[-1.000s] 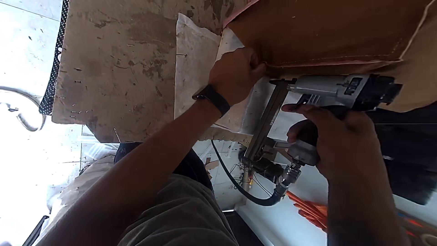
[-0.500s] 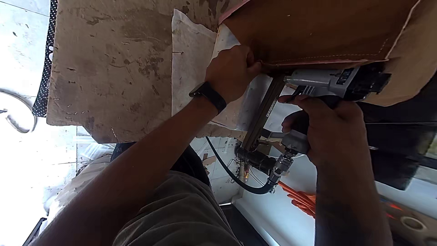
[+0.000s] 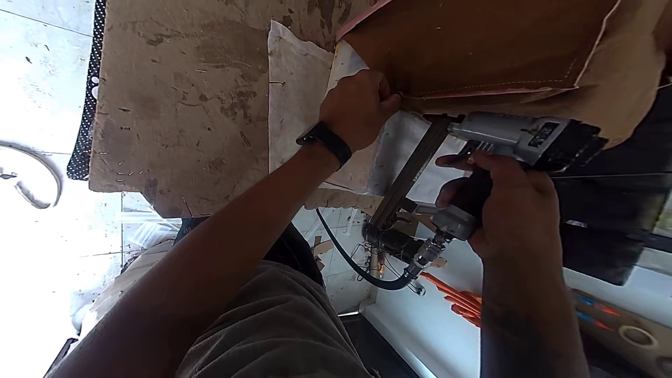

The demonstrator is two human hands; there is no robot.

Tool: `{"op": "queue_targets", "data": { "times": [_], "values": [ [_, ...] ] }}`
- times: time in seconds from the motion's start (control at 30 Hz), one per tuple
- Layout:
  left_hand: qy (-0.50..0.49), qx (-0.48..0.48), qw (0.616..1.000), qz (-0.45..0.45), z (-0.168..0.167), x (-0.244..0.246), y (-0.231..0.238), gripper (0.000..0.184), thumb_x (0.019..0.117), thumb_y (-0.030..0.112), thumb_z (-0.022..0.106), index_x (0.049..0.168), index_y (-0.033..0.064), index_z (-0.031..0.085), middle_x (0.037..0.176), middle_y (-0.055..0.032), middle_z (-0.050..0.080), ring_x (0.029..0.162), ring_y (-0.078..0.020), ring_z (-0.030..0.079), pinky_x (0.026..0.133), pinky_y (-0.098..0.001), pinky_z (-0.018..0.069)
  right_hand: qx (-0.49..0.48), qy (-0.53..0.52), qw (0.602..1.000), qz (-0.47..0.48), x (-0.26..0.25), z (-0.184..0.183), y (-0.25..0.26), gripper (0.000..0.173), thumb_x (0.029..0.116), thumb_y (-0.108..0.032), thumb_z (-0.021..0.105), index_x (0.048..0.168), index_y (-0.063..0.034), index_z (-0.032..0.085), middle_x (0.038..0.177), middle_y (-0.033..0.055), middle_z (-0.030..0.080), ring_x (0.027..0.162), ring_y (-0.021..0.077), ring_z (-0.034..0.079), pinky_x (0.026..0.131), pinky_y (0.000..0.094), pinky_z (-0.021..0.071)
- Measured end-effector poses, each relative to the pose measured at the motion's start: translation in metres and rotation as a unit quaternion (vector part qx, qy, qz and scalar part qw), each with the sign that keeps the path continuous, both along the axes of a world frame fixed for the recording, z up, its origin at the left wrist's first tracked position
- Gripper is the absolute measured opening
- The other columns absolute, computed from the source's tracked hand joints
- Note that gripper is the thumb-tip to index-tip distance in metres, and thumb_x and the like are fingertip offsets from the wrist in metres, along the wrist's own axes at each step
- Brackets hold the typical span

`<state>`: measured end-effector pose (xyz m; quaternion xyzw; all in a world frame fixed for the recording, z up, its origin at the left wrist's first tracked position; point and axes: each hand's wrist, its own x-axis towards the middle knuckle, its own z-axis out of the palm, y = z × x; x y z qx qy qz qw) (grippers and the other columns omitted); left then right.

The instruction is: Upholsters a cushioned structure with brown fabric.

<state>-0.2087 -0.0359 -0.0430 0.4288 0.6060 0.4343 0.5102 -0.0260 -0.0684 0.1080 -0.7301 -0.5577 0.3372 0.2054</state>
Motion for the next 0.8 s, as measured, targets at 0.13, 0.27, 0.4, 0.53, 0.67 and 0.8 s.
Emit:
{"op": "queue_targets", "data": {
  "times": [0.13,0.27,0.4,0.53,0.67,0.8],
  "values": [
    [-0.017,0.001,1.0,0.008,0.0,0.0,-0.001,0.022,0.0979,0.036,0.067,0.094,0.0156,0.071,0.073,0.003,0.069,0.065,-0.0117,0.068,0.062,-0.0396,0.0584,-0.017,-0.006,0.999,0.031,-0.016,-0.001,-0.009,0.023,0.1086,-0.023,0.047,0.113,-0.0078,0.063,0.104,0.0091,0.075,0.051,0.02,0.065,0.046,0.0337,0.0579],
    [-0.035,-0.014,0.999,0.001,0.001,-0.003,0.0,0.022,0.0971,0.037,0.068,0.094,0.0159,0.072,0.073,0.0028,0.07,0.066,-0.0121,0.068,0.063,-0.0412,0.0585,-0.027,-0.012,0.999,0.033,-0.027,-0.001,-0.005,0.024,0.1092,-0.024,0.047,0.113,-0.0068,0.063,0.106,0.0096,0.075,0.053,0.0214,0.066,0.048,0.0347,0.059],
    [-0.049,-0.012,0.999,-0.005,-0.002,-0.004,0.001,0.021,0.0962,0.036,0.069,0.092,0.0156,0.072,0.073,0.0026,0.07,0.065,-0.0124,0.068,0.063,-0.0416,0.0587,-0.026,-0.016,0.999,0.039,-0.039,-0.001,-0.001,0.025,0.1098,-0.025,0.047,0.113,-0.0062,0.062,0.106,0.0098,0.075,0.054,0.0219,0.067,0.049,0.0353,0.0595],
    [-0.063,-0.012,0.998,-0.019,-0.004,-0.007,0.003,0.021,0.0958,0.035,0.07,0.093,0.015,0.072,0.073,0.0019,0.071,0.066,-0.0134,0.069,0.064,-0.043,0.0592,-0.031,-0.018,0.999,0.024,-0.049,0.0,0.003,0.026,0.11,-0.028,0.047,0.116,-0.0071,0.061,0.106,0.0095,0.075,0.055,0.0229,0.067,0.049,0.0362,0.06],
    [-0.063,-0.02,0.998,-0.017,-0.003,-0.007,0.002,0.02,0.0955,0.037,0.07,0.094,0.0166,0.073,0.074,0.0031,0.071,0.067,-0.0122,0.07,0.064,-0.0422,0.0596,-0.021,-0.02,0.999,0.018,-0.052,0.001,-0.001,0.028,0.1104,-0.028,0.045,0.115,-0.0068,0.063,0.103,0.0094,0.076,0.053,0.0226,0.067,0.048,0.0361,0.0598],
    [-0.026,-0.026,0.999,-0.013,0.001,-0.009,0.003,0.02,0.0951,0.039,0.071,0.094,0.019,0.072,0.075,0.0039,0.069,0.069,-0.0125,0.068,0.062,-0.0427,0.057,-0.011,-0.017,1.0,0.02,-0.056,0.0,0.0,0.024,0.1101,-0.022,0.045,0.115,-0.0061,0.062,0.101,0.0104,0.076,0.051,0.0229,0.066,0.046,0.0357,0.0592]
  ]
}}
